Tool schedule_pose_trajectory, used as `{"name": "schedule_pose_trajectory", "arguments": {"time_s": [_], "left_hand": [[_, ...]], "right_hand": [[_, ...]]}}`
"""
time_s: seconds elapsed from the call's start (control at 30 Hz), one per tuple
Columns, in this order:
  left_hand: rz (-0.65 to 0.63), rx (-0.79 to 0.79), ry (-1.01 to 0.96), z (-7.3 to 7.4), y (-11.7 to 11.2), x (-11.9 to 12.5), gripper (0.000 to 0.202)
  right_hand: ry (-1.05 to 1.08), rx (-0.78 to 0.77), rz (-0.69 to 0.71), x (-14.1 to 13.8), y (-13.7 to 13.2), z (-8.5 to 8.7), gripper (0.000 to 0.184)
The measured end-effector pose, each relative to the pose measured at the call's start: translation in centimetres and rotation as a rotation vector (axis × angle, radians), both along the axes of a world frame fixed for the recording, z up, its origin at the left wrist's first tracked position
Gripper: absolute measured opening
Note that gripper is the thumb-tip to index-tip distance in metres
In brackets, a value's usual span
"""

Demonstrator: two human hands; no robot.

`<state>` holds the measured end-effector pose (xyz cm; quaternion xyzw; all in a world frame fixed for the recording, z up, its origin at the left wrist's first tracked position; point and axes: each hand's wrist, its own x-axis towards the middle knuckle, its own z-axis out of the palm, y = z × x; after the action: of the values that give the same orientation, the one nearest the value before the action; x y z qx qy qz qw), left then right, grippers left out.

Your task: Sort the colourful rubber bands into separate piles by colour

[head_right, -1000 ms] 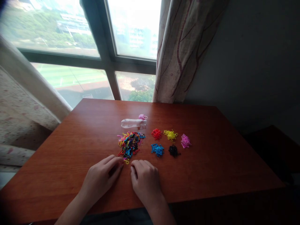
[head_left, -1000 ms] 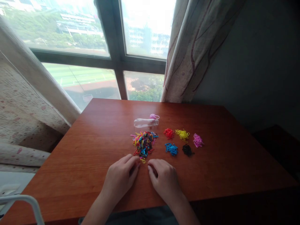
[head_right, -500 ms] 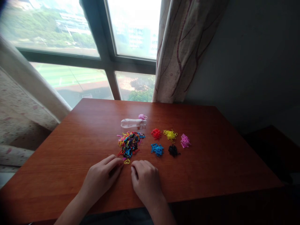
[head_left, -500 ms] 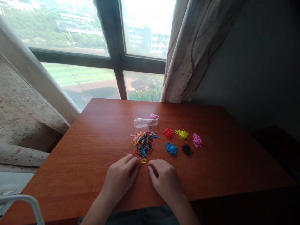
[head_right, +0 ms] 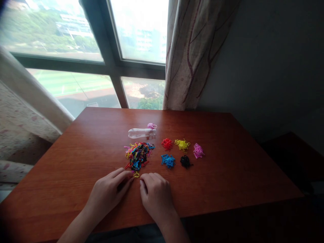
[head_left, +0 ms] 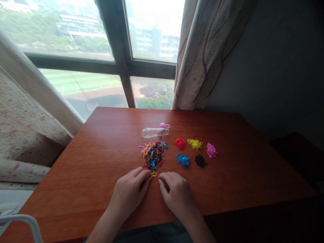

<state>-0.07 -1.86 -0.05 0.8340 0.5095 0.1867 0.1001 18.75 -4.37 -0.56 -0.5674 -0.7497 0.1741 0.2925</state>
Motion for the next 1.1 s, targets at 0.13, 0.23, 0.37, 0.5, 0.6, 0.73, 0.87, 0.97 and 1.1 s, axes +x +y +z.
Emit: {"name": "schedule_pose_trajectory", "arguments": {"time_s": [0.13,0.23,0.37,0.5,0.6,0.73,0.87,0.97,1.1], "left_hand": [[0.003,-0.002,0.016,-0.1,0.0,0.0,0.019],[0.016,-0.003,-0.011,0.0,0.0,0.0,0.018],[0.105,0.006,-0.034,0.4,0.2,0.0,0.018],[0.182,-0.008,-0.053,0.7,0.5,0.1,0.018],[0.187,-0.028,-0.04,0.8,0.6,0.3,0.018],[0.179,-0.046,-0.029,0.8,0.8,0.7,0.017],[0.183,-0.066,-0.029,0.8,1.0,1.0,0.017],[0.186,-0.088,-0.023,0.9,1.0,1.2,0.017],[0.189,-0.095,-0.009,0.8,0.9,1.4,0.016]], "right_hand": [[0.014,-0.012,0.001,0.0,0.0,0.0,0.015],[0.021,-0.016,0.0,0.0,0.0,0.0,0.015],[0.005,-0.005,0.0,0.0,0.0,-0.1,0.014],[-0.013,0.017,-0.004,0.0,0.1,-0.2,0.014],[-0.01,0.022,-0.003,0.0,0.1,-0.2,0.014],[0.012,0.003,0.0,0.0,0.1,-0.2,0.015],[0.028,-0.014,0.002,0.0,0.0,-0.2,0.015],[0.031,-0.023,0.002,0.0,0.0,-0.1,0.015],[0.037,-0.029,0.005,0.1,0.1,-0.1,0.015]]}}
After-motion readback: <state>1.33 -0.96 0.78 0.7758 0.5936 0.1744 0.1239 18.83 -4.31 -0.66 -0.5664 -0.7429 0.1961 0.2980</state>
